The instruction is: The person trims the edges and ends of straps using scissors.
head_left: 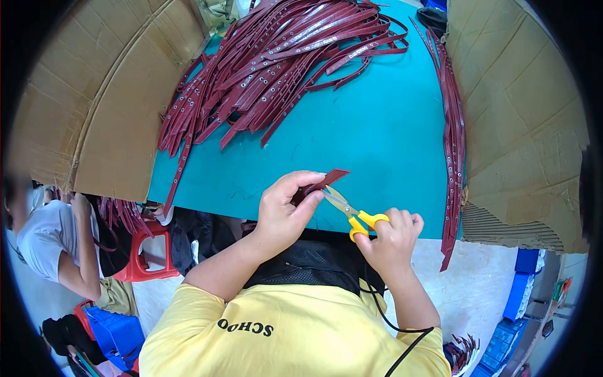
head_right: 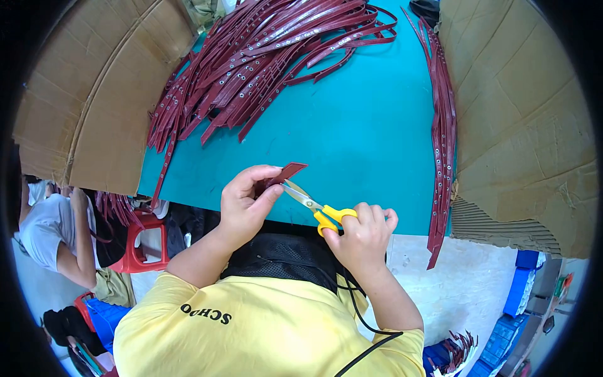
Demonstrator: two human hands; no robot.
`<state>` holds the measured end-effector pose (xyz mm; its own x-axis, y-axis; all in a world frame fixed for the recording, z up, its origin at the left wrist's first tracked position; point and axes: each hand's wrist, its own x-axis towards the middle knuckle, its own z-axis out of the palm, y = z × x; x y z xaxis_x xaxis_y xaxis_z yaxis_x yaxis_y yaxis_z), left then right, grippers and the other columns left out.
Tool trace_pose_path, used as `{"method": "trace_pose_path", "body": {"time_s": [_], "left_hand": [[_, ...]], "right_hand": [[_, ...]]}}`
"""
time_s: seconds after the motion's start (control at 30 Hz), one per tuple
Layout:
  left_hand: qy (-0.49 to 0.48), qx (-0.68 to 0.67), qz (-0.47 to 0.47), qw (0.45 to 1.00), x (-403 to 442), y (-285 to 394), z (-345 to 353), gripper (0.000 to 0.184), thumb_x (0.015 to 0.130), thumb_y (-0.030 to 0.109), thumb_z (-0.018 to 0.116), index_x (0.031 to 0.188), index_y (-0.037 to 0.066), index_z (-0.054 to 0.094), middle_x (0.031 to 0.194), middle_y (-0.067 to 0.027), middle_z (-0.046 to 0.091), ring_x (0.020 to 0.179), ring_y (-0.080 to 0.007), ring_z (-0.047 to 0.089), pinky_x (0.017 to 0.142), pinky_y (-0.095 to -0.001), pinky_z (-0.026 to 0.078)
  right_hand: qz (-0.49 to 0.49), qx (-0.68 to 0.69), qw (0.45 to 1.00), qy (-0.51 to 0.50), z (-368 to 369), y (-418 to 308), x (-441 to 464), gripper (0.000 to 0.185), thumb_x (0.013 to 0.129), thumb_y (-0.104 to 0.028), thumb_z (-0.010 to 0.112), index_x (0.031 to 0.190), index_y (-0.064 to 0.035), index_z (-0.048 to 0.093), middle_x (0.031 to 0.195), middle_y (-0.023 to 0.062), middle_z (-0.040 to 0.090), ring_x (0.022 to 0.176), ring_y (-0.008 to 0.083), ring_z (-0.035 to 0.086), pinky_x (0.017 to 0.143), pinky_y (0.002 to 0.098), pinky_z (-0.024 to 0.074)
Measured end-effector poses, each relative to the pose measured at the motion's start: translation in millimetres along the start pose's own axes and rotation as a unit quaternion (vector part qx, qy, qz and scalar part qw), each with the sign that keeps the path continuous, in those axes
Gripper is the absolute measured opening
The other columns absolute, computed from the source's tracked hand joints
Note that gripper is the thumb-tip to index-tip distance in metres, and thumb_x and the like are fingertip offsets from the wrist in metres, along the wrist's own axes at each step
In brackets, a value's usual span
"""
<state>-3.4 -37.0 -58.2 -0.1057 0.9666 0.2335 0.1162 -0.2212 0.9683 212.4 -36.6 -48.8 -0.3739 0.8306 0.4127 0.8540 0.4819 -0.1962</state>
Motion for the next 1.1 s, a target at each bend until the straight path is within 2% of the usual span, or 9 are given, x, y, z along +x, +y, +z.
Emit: {"method": "trace_pose_path", "body": {"time_s": [0.13, 0.3, 1.1], "left_hand": [[-0.004, -0.082, -0.048, 0.995, -0.3, 5.7, 0.6, 0.031, 0.083, -0.006, 0.063, 0.113, -0.001, 0.055, 0.105, -0.0077, 0.06, 0.092, -0.0109, 0.058, 0.08, -0.024, 0.047], [-0.013, -0.192, -0.092, 0.977, 3.6, 5.3, 0.4, 0.037, 0.083, -0.006, 0.061, 0.119, 0.0, 0.05, 0.102, -0.0069, 0.059, 0.092, -0.0097, 0.056, 0.08, -0.0238, 0.046], [-0.009, -0.185, -0.102, 0.977, 2.3, 6.0, 1.8, 0.036, 0.081, -0.009, 0.056, 0.114, 0.001, 0.049, 0.096, -0.0037, 0.055, 0.089, -0.0087, 0.054, 0.079, -0.0231, 0.043]], "right_hand": [[0.001, 0.002, 1.0, 0.005, 2.1, 0.1, -1.9, 0.028, 0.05, -0.024, 0.076, 0.06, -0.0076, 0.056, 0.073, 0.0059, 0.05, 0.073, 0.0241, 0.048, 0.071, 0.0417, 0.0293], [-0.004, -0.009, 1.0, 0.014, 3.2, 1.2, -1.0, 0.03, 0.05, -0.029, 0.078, 0.059, -0.0097, 0.056, 0.074, 0.0042, 0.05, 0.072, 0.0223, 0.048, 0.071, 0.0423, 0.0299], [-0.004, -0.014, 0.999, -0.031, 1.8, 1.2, -1.9, 0.028, 0.051, -0.026, 0.081, 0.058, -0.0104, 0.059, 0.074, 0.0039, 0.053, 0.073, 0.0207, 0.052, 0.075, 0.0446, 0.0323]]}}
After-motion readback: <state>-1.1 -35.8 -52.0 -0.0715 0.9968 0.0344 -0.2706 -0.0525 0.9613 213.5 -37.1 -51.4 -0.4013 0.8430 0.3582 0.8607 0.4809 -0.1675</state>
